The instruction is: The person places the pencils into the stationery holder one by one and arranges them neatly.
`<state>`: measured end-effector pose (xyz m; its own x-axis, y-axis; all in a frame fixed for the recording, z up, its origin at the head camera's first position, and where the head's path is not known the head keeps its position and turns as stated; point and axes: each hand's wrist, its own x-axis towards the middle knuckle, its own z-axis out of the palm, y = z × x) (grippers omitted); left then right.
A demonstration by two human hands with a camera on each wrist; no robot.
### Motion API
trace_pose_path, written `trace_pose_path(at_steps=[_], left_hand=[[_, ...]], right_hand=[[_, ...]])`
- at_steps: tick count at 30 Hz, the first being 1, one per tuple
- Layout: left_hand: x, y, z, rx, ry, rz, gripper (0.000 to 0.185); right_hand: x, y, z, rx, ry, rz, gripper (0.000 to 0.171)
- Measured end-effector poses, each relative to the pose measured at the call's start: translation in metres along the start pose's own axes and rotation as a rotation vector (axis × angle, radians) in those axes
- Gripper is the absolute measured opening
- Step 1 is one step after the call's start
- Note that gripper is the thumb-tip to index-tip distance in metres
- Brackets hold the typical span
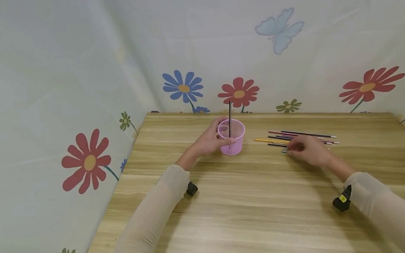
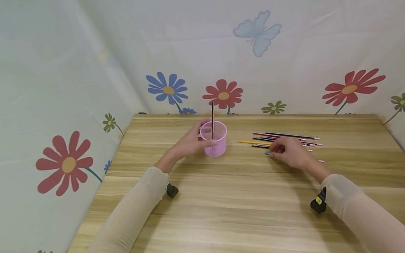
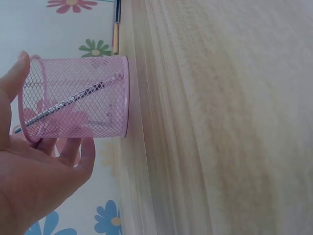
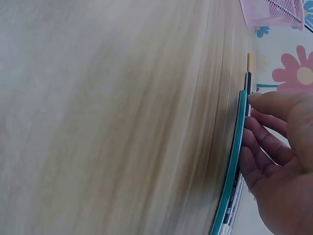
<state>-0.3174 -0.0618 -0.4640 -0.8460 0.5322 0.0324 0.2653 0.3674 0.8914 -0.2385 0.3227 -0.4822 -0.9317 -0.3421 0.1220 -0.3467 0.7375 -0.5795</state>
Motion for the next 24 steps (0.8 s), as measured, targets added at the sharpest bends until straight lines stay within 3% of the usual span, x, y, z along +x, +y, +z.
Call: trace_pose_path(at_steps=[6,24], left_hand=[[0.0000,-0.0009,0.0001,0.013,0.003,-0.010,0.095],[0.0009,-0.0045,0.0008,-0.005,-0.003,0.004,0.095]], right_hand=[[0.0023,-0.0021,0.0047,-0.031,-0.032,-0.036,0.009],[0.0070,-0.0054,0.0089,-0.051,-0.108,0.013,0.005]])
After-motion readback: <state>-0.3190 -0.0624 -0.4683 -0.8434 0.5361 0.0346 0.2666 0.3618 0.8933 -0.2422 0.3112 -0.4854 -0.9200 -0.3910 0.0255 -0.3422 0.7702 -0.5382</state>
